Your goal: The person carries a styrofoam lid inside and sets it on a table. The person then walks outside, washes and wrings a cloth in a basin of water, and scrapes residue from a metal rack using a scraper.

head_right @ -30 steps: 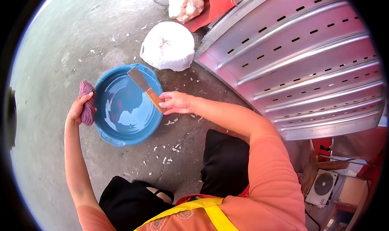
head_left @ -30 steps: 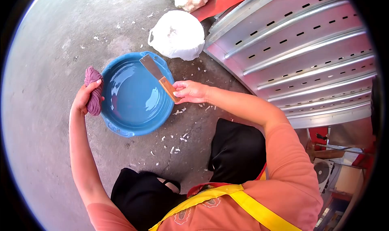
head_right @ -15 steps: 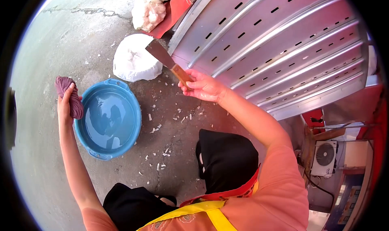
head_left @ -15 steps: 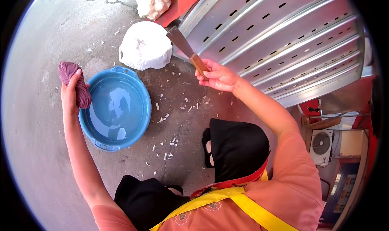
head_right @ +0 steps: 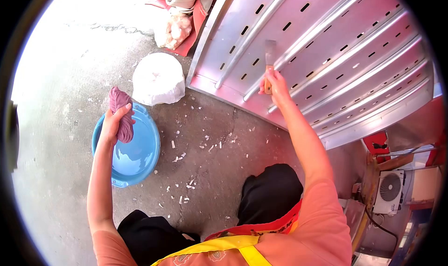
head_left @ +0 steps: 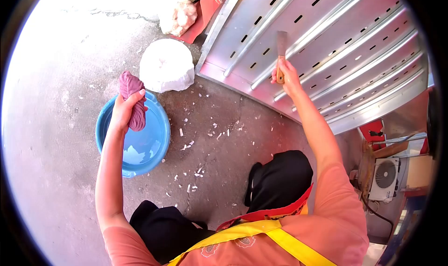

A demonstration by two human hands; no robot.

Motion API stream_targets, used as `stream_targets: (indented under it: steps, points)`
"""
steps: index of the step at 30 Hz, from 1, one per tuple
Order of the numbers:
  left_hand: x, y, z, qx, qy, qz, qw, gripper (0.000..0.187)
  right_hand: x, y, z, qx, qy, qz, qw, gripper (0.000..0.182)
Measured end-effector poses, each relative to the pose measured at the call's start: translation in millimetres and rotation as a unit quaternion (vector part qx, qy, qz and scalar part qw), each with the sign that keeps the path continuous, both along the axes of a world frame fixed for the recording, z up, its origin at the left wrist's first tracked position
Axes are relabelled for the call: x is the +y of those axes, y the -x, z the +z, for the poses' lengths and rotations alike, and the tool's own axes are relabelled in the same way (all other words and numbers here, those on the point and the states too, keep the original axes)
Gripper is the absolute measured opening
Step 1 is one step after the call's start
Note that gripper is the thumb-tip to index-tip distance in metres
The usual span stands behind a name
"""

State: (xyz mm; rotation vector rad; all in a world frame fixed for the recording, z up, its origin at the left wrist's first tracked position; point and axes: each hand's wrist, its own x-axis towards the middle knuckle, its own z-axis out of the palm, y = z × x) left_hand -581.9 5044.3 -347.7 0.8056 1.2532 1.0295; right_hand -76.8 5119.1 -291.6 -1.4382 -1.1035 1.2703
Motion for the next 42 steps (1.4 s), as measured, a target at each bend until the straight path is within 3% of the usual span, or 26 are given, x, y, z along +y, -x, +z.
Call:
stream_targets:
  steps: [3, 5, 8, 12, 15, 17, 19, 23, 25, 26, 31, 35, 40, 42]
  points:
    - [-7.9, -6.9, 0.5, 0.042, 0.004, -0.029, 0.999, 0.044, -3.9, 19.6, -84.5, -0.061, 0.085, -0.004, 0.994, 0.024]
    - [-14.0, -14.7, -3.1, 0.065, 0.012, -0.02, 0.998, 0.042, -30.8, 41.3, -111.6, -0.065, 0.195, 0.013, 0.979, 0.023]
    - [-24.2, -25.2, -1.5, 0.067, 0.071, -0.007, 0.995, 0.038, -37.7, 46.5, -140.8, 0.083, 0.03, -0.015, 0.996, 0.02]
    - [-59.8, -35.5, -5.2, 0.137, 0.102, -0.015, 0.985, 0.04, 12.6, 31.9, -145.9, 0.076, -0.084, -0.006, 0.994, 0.019]
    - [-106.0, -27.7, -12.3, 0.185, 0.157, -0.035, 0.969, 0.045, 13.3, 29.7, -162.1, 0.13, -0.08, 0.015, 0.988, 0.018]
    - [-128.8, -13.5, -38.7, 0.276, 0.086, -0.024, 0.957, 0.045, -10.5, 25.5, -177.9, 0.194, -0.034, -0.01, 0.98, 0.018]
    - [-141.7, -22.0, -48.7, 0.278, 0.111, 0.027, 0.954, 0.043, -13.1, 19.3, -181.2, 0.23, -0.041, -0.037, 0.972, 0.018]
    - [-142.6, -62.4, -41.2, 0.257, 0.164, 0.086, 0.948, 0.042, 3.8, 5.5, -178.8, 0.245, -0.065, 0.023, 0.967, 0.017]
    - [-138.2, -58.5, -61.1, 0.34, 0.126, 0.022, 0.931, 0.038, 2.0, 6.1, -184.2, 0.257, -0.031, 0.041, 0.965, 0.016]
    - [-133.9, -63.6, -58.8, 0.319, 0.154, 0.022, 0.935, 0.037, 4.5, 5.5, -183.4, 0.264, -0.046, 0.032, 0.963, 0.015]
    - [-77.7, -154.4, 15.8, 0.2, 0.192, -0.011, 0.961, 0.037, 22.8, -6.4, -139.1, 0.234, -0.11, 0.015, 0.966, 0.016]
    - [-36.7, -225.8, 76.9, 0.156, 0.151, -0.156, 0.964, 0.041, -9.5, -16.3, -131.3, 0.191, -0.088, 0.054, 0.976, 0.017]
    - [13.8, -267.0, 51.9, 0.162, 0.04, -0.253, 0.953, 0.042, -66.7, -46.2, -151.6, 0.257, -0.07, -0.046, 0.963, 0.021]
    - [26.5, -268.9, 29.9, 0.172, 0.074, -0.273, 0.943, 0.041, -73.9, -53.8, -177.6, 0.246, -0.038, -0.08, 0.965, 0.021]
